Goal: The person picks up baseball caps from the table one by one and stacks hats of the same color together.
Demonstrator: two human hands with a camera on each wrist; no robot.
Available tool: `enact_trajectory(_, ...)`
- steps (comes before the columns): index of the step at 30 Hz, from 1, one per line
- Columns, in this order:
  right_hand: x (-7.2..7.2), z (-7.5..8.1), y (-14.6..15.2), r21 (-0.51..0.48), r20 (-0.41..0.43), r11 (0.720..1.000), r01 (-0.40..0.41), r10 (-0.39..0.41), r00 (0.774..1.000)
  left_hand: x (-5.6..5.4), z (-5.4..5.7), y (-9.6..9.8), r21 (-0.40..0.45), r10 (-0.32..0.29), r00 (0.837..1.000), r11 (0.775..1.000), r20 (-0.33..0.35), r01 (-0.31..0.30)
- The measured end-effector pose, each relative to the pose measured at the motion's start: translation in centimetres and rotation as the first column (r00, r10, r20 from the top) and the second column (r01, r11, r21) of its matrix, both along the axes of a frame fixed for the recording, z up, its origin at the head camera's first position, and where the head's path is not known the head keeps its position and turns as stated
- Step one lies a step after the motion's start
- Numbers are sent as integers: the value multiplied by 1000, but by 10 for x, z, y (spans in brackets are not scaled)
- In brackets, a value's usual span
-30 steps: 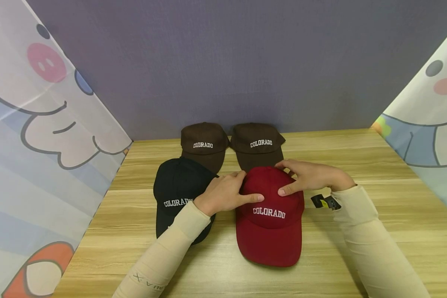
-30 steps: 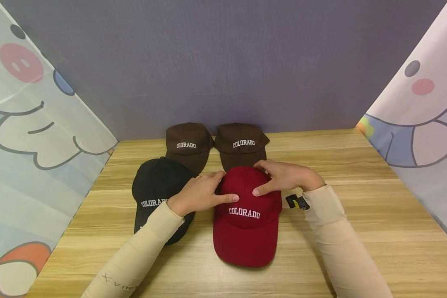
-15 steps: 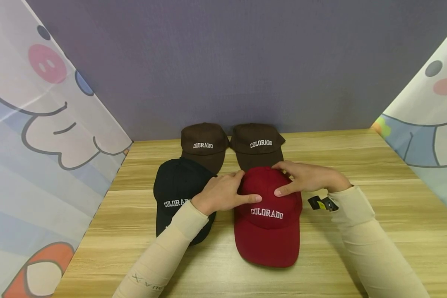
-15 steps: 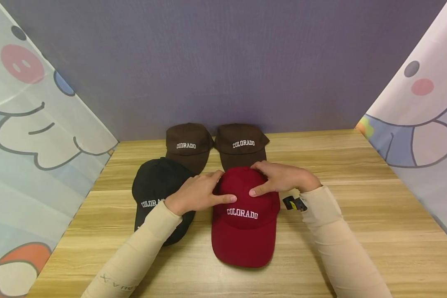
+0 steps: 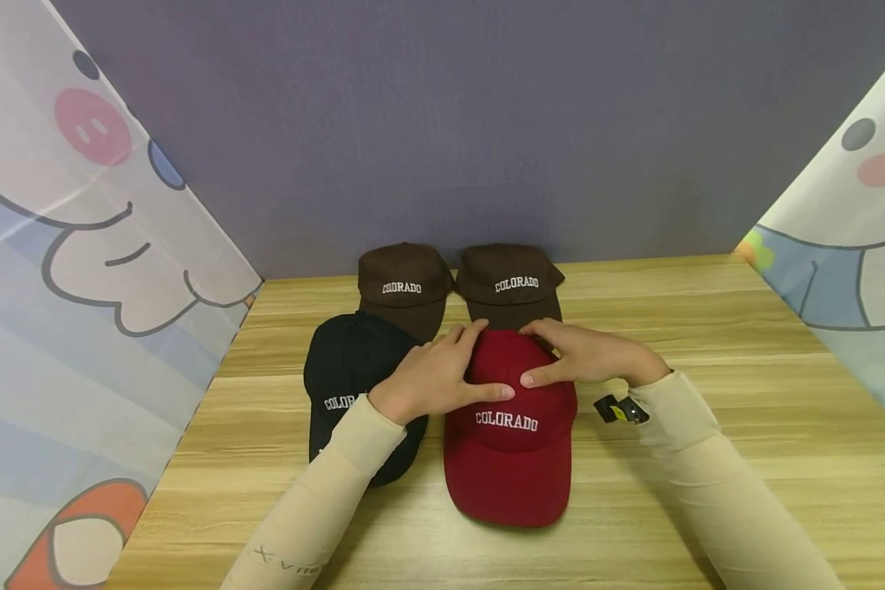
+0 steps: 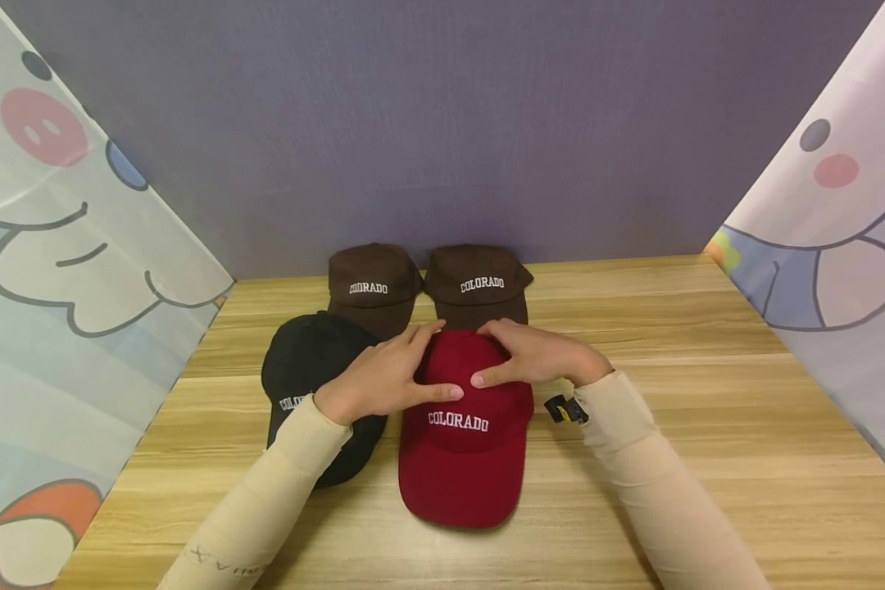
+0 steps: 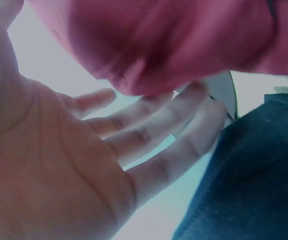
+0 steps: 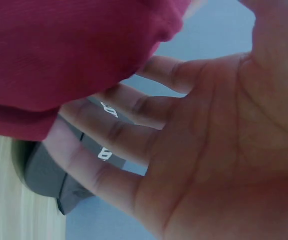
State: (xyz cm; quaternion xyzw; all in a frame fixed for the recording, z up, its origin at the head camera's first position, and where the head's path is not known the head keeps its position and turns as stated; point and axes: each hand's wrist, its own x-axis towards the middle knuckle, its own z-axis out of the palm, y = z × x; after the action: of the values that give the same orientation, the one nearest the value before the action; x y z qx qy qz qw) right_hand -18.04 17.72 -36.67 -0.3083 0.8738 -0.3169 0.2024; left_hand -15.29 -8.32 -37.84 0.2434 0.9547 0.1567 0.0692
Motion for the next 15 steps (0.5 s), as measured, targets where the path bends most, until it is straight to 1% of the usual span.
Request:
enact_trajectory(4, -2, -2, 0, 8, -27, 1000, 6, -6, 1000, 2, 1, 2, 27, -69, 996, 997, -54, 70)
enact_trajectory(7, -5, -3, 4, -8, -59, 999, 43, -43, 997, 3, 0, 3, 28, -106, 991, 994, -82, 109)
enact_trajectory(9, -8, -6, 7, -37, -78, 996, 76, -78, 994, 3, 0, 4, 27, -115, 990, 993, -87, 117)
enact_trajectory(12, -15, -11, 9, -66, -126, 993, 103, -110, 986, 3, 0, 4, 18, -115, 990, 993, -83, 116)
enact_trajectory(15, -21, -20, 11, -49, -183, 995, 86, -94, 979, 3, 0, 4, 9, -114, 991, 993, -75, 115)
